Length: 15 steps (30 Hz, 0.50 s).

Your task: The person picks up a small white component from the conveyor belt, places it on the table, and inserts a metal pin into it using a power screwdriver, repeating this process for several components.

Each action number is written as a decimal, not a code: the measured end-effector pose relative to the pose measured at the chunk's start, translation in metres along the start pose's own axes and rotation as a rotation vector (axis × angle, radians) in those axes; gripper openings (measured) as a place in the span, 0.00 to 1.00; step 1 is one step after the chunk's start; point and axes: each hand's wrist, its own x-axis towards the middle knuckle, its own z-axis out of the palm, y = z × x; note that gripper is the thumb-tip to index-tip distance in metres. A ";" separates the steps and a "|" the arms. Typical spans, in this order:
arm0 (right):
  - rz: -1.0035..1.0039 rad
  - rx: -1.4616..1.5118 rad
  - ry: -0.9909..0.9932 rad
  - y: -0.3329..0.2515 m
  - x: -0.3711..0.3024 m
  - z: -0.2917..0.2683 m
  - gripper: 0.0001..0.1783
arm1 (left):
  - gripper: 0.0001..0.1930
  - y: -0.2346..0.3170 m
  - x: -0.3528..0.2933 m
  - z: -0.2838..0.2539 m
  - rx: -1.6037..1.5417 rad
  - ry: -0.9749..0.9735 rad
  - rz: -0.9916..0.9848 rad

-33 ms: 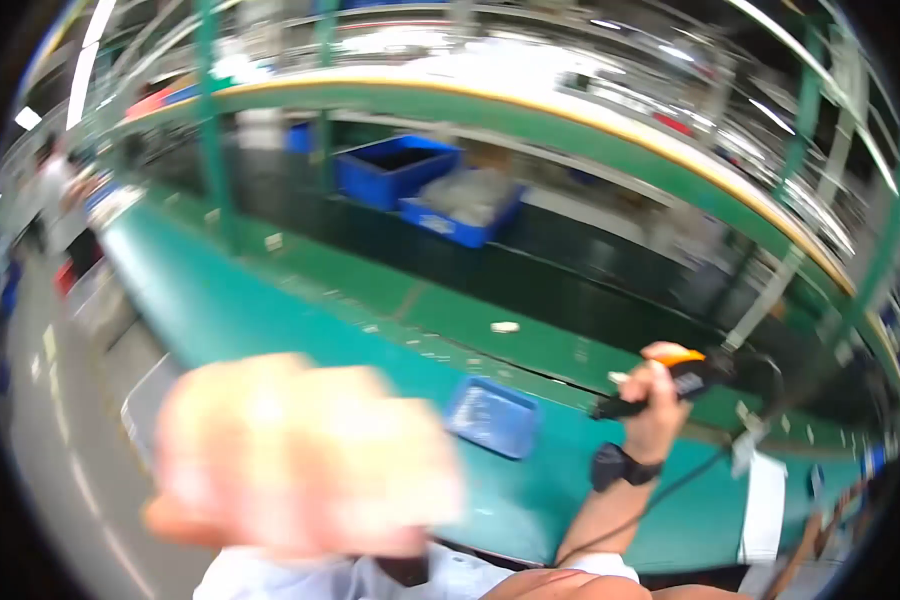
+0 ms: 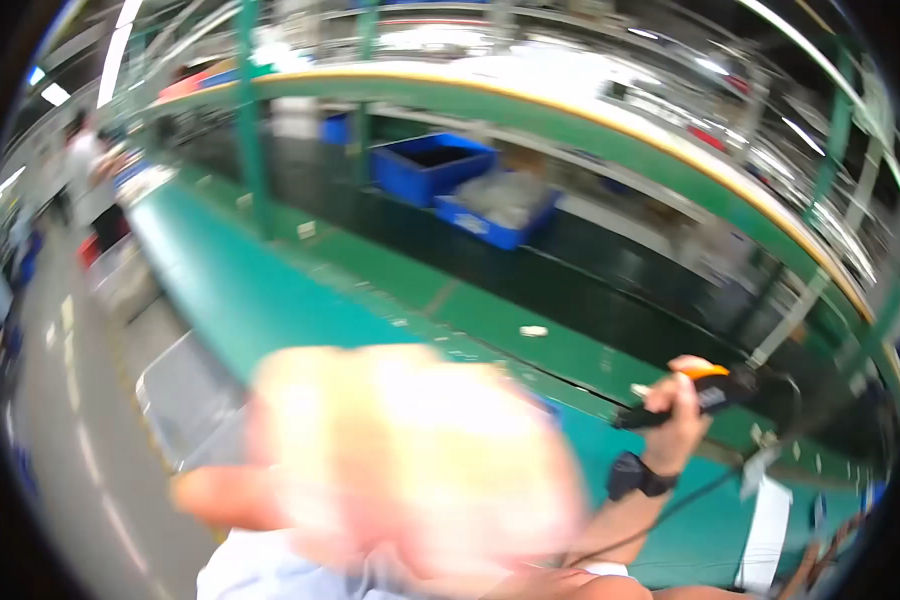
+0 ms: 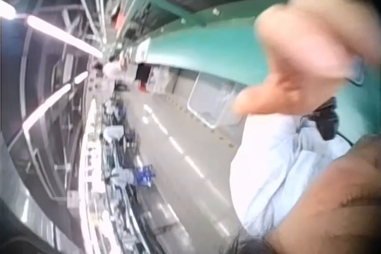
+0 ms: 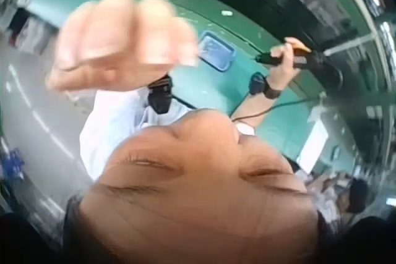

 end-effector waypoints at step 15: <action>0.086 0.049 -0.221 -0.007 0.000 0.043 0.12 | 0.27 -0.033 0.014 0.011 -0.504 -0.301 -0.290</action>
